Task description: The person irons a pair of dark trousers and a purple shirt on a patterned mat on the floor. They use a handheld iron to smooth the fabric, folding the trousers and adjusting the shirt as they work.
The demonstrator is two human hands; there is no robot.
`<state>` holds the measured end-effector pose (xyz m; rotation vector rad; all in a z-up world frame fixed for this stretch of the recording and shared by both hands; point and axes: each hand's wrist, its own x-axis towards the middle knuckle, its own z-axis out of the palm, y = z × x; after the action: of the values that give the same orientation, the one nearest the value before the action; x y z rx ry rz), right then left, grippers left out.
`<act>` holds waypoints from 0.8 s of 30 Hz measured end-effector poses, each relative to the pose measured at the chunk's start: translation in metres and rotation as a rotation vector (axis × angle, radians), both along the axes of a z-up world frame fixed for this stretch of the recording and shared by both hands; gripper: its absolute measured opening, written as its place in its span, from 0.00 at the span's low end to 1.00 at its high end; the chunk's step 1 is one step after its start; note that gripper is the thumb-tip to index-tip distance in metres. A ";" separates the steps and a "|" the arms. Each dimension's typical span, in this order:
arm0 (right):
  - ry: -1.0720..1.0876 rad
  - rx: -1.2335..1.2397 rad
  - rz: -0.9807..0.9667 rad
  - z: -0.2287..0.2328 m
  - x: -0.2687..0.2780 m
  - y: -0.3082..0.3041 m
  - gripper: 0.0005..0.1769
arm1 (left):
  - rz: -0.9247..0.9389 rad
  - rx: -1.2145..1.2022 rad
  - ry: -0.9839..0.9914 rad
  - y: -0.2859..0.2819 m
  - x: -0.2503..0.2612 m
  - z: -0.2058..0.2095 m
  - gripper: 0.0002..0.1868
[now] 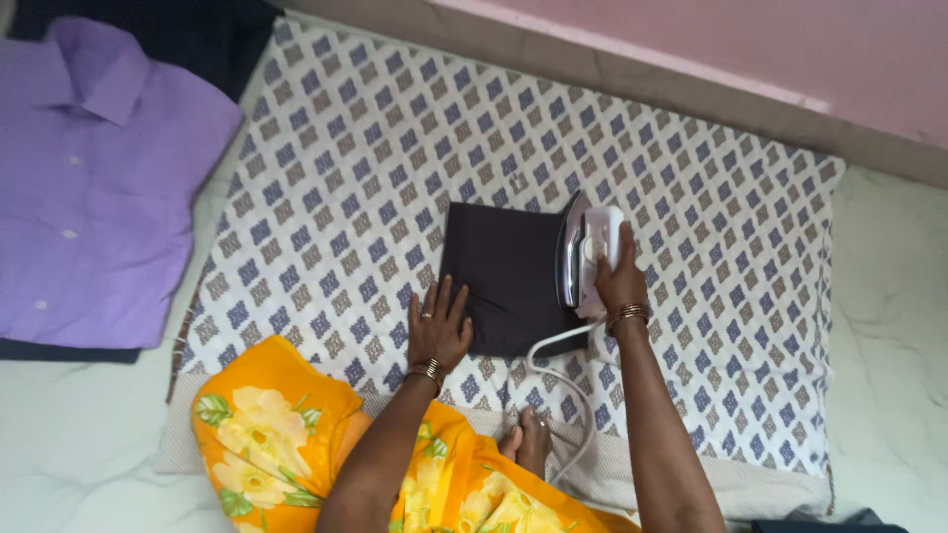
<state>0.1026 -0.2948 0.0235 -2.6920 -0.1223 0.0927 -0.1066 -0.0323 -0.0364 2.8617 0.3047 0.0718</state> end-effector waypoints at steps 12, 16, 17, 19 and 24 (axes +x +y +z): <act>0.264 -0.074 0.222 0.006 -0.112 -0.008 0.41 | 0.012 0.027 0.048 -0.008 -0.029 -0.005 0.32; -0.081 0.047 0.458 0.005 -0.131 0.013 0.39 | 0.022 0.065 0.047 -0.001 -0.033 -0.004 0.32; -0.020 0.043 0.439 0.005 -0.127 0.020 0.37 | 0.021 0.060 0.044 0.000 -0.032 -0.004 0.32; 0.088 -0.002 0.401 0.006 -0.113 0.036 0.36 | 0.024 0.037 0.045 -0.006 -0.030 -0.006 0.32; -0.084 0.111 0.529 0.003 -0.060 0.092 0.38 | 0.034 0.001 0.008 0.003 -0.031 -0.006 0.32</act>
<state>0.0425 -0.2027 0.0263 -2.4850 -0.8357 0.1282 -0.1378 -0.0296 -0.0428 2.8587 0.3553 0.0675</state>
